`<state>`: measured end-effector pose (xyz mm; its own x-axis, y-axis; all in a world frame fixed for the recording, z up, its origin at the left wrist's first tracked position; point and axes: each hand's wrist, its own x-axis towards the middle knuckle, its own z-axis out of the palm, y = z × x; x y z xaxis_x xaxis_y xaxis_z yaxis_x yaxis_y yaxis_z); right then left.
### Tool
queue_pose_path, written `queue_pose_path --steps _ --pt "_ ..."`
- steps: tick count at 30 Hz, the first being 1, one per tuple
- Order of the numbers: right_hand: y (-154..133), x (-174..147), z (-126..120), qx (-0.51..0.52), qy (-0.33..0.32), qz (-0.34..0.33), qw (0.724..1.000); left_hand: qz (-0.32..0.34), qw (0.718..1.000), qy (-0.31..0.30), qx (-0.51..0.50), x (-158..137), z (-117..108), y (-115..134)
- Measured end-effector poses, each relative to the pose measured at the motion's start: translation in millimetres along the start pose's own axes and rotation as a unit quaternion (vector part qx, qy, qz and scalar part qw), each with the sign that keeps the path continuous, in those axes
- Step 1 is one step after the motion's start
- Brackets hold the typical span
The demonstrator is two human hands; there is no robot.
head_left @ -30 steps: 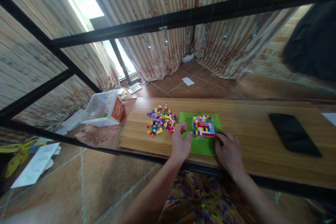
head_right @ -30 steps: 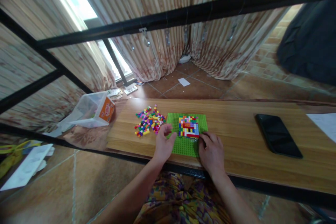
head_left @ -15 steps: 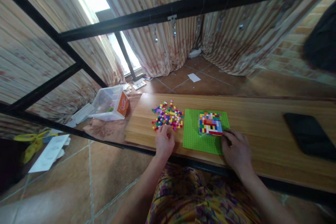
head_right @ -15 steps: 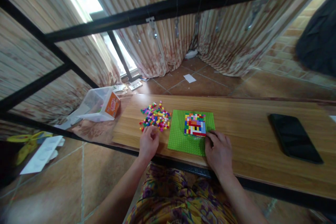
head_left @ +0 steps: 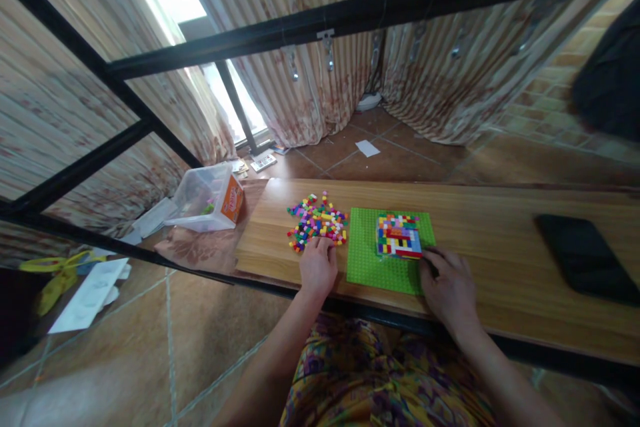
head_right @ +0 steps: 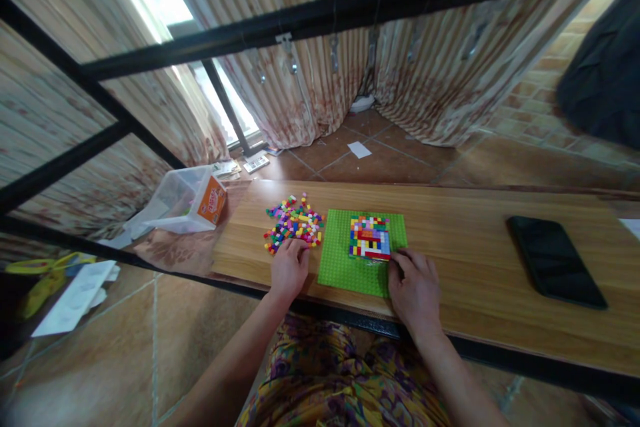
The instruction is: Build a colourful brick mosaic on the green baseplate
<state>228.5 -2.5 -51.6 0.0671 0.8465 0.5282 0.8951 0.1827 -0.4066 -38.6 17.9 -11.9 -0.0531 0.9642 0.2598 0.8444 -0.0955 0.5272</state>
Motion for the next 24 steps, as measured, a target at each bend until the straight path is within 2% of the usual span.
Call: queue_pose_path --steps 9,13,20,24 --pt "-3.5 1.3 -1.3 0.011 -0.006 0.013 1.0 0.024 0.999 -0.002 -0.027 -3.5 -1.0 7.0" --pt "-4.2 1.2 -0.7 0.011 -0.003 0.012 1.0 0.037 0.995 -0.008 -0.097 -0.4 -1.2 24.6" --pt "-5.5 1.3 -0.9 0.01 0.002 0.014 1.0 0.117 0.977 -0.024 -0.176 17.7 8.5 61.9" --pt "-6.9 2.1 -1.7 0.006 0.001 0.01 1.0 0.098 0.98 -0.044 -0.17 29.4 17.8 73.7"
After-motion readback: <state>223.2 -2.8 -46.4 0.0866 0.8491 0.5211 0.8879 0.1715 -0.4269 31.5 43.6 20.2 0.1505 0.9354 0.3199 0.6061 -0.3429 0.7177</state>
